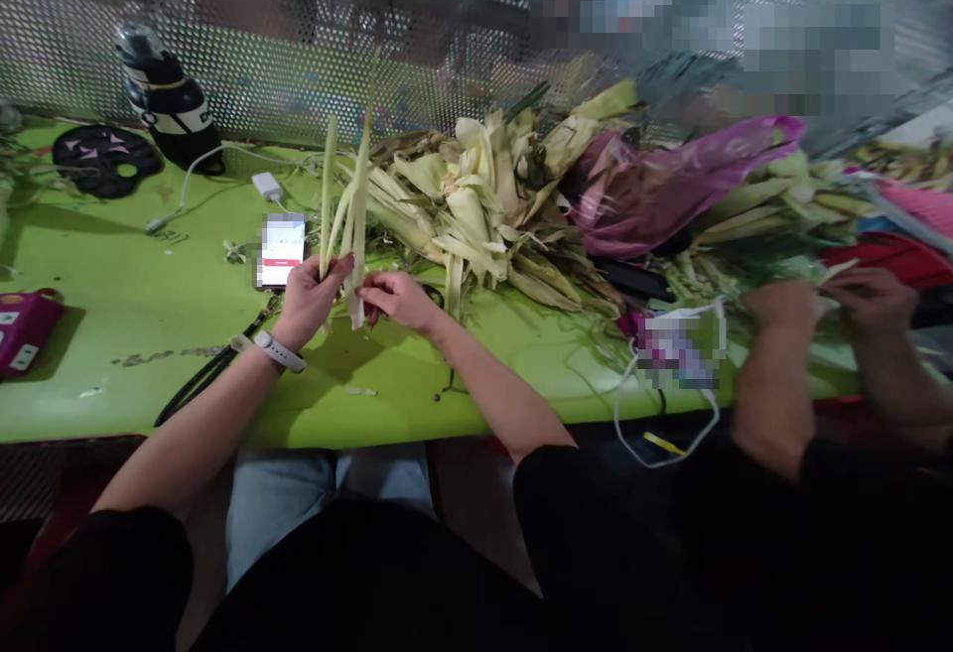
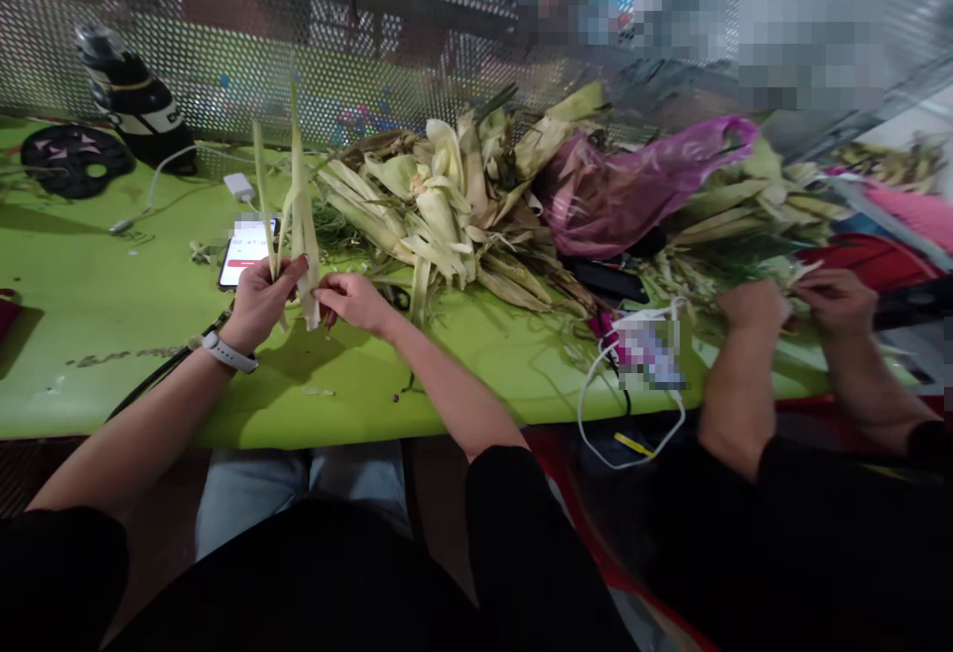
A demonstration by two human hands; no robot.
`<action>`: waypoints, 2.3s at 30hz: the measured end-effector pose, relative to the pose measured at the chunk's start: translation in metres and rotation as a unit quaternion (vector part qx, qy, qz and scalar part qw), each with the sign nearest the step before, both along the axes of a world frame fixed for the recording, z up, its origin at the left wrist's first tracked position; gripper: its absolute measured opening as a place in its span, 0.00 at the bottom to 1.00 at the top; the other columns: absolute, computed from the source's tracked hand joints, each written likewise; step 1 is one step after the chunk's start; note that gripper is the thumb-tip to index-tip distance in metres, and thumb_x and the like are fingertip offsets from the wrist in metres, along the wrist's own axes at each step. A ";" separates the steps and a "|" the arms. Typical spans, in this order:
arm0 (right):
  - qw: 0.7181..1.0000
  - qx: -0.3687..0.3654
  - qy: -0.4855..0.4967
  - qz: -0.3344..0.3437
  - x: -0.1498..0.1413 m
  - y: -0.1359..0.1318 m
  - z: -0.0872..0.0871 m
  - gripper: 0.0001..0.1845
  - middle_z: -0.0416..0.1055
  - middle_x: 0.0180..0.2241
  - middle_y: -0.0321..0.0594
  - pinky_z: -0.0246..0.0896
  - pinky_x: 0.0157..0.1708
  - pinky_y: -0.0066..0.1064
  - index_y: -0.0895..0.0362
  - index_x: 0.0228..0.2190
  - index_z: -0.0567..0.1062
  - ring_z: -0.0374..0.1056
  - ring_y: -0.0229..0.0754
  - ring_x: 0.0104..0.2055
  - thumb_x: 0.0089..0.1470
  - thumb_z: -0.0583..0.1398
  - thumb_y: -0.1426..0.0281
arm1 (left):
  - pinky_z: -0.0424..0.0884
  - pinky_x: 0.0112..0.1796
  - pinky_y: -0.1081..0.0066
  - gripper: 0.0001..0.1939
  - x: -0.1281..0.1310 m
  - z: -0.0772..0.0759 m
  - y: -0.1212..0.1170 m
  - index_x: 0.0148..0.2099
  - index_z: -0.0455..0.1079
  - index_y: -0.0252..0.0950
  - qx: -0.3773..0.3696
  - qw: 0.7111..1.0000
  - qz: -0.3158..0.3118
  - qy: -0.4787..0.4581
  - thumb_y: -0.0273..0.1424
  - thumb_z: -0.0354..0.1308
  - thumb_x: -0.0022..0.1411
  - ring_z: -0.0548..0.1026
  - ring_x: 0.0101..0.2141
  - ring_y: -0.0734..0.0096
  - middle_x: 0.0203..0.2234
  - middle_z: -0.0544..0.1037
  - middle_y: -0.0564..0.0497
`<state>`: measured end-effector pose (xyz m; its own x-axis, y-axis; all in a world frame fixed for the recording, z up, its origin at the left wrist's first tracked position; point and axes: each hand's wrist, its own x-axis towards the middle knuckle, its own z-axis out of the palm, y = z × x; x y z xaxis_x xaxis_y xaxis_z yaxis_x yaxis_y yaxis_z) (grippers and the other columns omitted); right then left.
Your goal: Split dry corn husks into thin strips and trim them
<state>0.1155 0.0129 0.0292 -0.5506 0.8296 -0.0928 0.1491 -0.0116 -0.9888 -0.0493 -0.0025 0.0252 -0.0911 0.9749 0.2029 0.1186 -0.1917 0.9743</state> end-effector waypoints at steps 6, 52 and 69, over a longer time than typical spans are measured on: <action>1.000 -0.010 0.004 -0.002 0.000 -0.001 0.002 0.05 0.71 0.21 0.33 0.66 0.24 0.22 0.60 0.28 0.71 0.68 0.31 0.21 0.55 0.61 0.73 | 0.55 0.21 0.73 0.15 0.002 -0.001 -0.001 0.27 0.67 0.36 0.015 1.000 0.003 0.001 0.40 0.61 0.60 0.59 0.19 0.79 0.17 0.64 0.56; 0.879 -0.049 0.135 -0.455 0.060 0.059 0.010 0.10 0.64 0.12 0.31 0.42 0.10 0.20 0.60 0.21 0.72 0.57 0.30 0.11 0.51 0.55 0.74 | 0.47 0.16 0.79 0.20 -0.125 0.067 0.018 0.28 0.51 0.38 0.087 0.780 0.239 -0.572 0.38 0.36 0.73 0.57 0.12 0.84 0.12 0.60 0.62; 0.995 -0.058 0.076 -0.032 -0.007 -0.007 -0.002 0.10 0.69 0.18 0.30 0.59 0.17 0.21 0.59 0.29 0.71 0.68 0.32 0.17 0.54 0.63 0.65 | 0.77 0.30 0.67 0.13 -0.001 0.005 -0.005 0.44 0.75 0.34 -0.197 0.916 -0.204 -0.283 0.37 0.59 0.64 0.78 0.29 0.68 0.36 0.81 0.44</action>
